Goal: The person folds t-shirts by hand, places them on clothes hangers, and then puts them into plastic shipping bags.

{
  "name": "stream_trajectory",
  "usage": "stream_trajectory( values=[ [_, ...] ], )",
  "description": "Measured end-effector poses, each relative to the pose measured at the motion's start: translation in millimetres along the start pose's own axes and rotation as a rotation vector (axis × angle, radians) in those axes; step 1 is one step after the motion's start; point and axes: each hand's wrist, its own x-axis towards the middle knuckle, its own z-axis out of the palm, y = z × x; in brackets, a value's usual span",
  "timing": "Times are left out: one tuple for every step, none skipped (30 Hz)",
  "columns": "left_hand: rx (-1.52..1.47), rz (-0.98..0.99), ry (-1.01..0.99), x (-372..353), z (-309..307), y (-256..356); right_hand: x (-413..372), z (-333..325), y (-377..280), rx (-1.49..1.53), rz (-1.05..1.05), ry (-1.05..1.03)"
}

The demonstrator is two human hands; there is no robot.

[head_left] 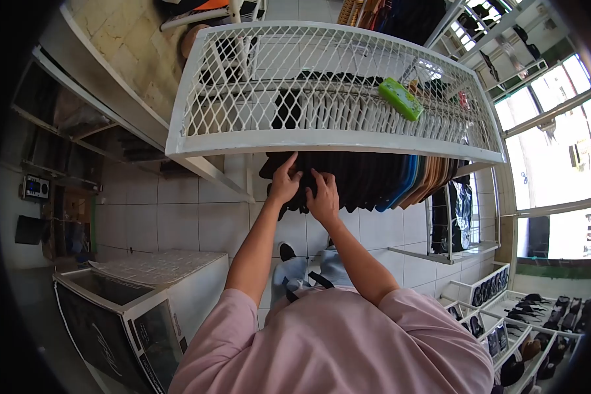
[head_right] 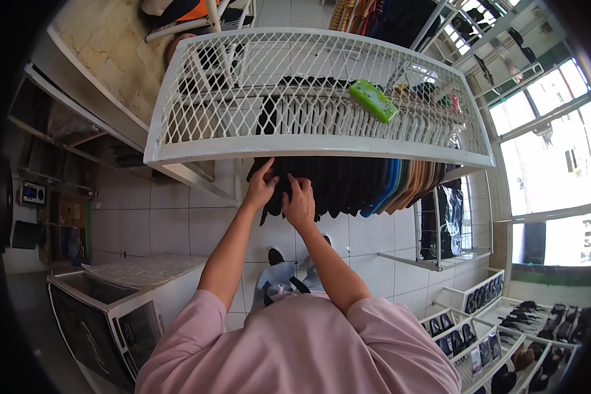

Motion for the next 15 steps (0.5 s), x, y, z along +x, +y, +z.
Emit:
stream_trajectory(
  values=[
    [-0.003, -0.02, -0.014, 0.4, 1.9, -1.4, -1.1, -1.6, 0.3, 0.001, 0.007, -0.024],
    [-0.005, -0.039, -0.027, 1.2, 1.3, -3.0, -2.5, -3.7, 0.3, -0.003, -0.004, -0.025],
    [-0.005, -0.058, -0.039, 1.7, 0.4, 1.7, -3.6, -7.4, -2.7, -0.006, -0.017, -0.027],
    [0.113, -0.026, -0.025, -1.8, -0.2, 6.4, -6.5, -11.3, -6.3, -0.008, -0.031, -0.032],
    [0.231, 0.006, -0.006, -7.9, -2.7, 11.1, -11.7, -17.4, -10.0, 0.051, -0.025, -0.008],
    [0.348, 0.042, 0.016, -11.5, -6.8, 23.7, -13.3, -31.7, -20.6, 0.11, -0.024, 0.019],
    [0.362, 0.074, 0.081, -18.1, -7.8, 36.0, -11.0, -48.0, -31.7, 0.169, -0.024, 0.046],
    [0.377, 0.108, 0.141, -28.3, -6.7, 48.8, -6.5, -66.6, -41.1, 0.158, -0.077, 0.113],
    [0.39, 0.145, 0.196, -36.5, -6.2, 63.5, -2.0, -89.2, -49.2, 0.145, -0.126, 0.183],
    [0.358, 0.167, 0.188, -44.6, -7.5, 80.7, -0.5, -112.5, -56.3, 0.129, -0.17, 0.253],
    [0.324, 0.187, 0.178, -53.3, -8.9, 100.4, 7.0, -136.1, -62.3, 0.099, -0.223, 0.356],
    [0.289, 0.211, 0.169, -59.9, -9.2, 121.4, 19.9, -159.1, -65.9, 0.067, -0.278, 0.462],
    [0.286, 0.282, 0.191, -63.7, -7.8, 144.1, 30.7, -180.1, -67.7, 0.03, -0.262, 0.517],
    [0.273, 0.318, 0.172, -66.5, -7.0, 164.3, 43.1, -199.1, -66.9, -0.006, -0.25, 0.573],
    [0.26, 0.356, 0.156, -67.8, -6.1, 183.3, 59.6, -216.0, -63.5, -0.099, -0.284, 0.623]
  ],
)
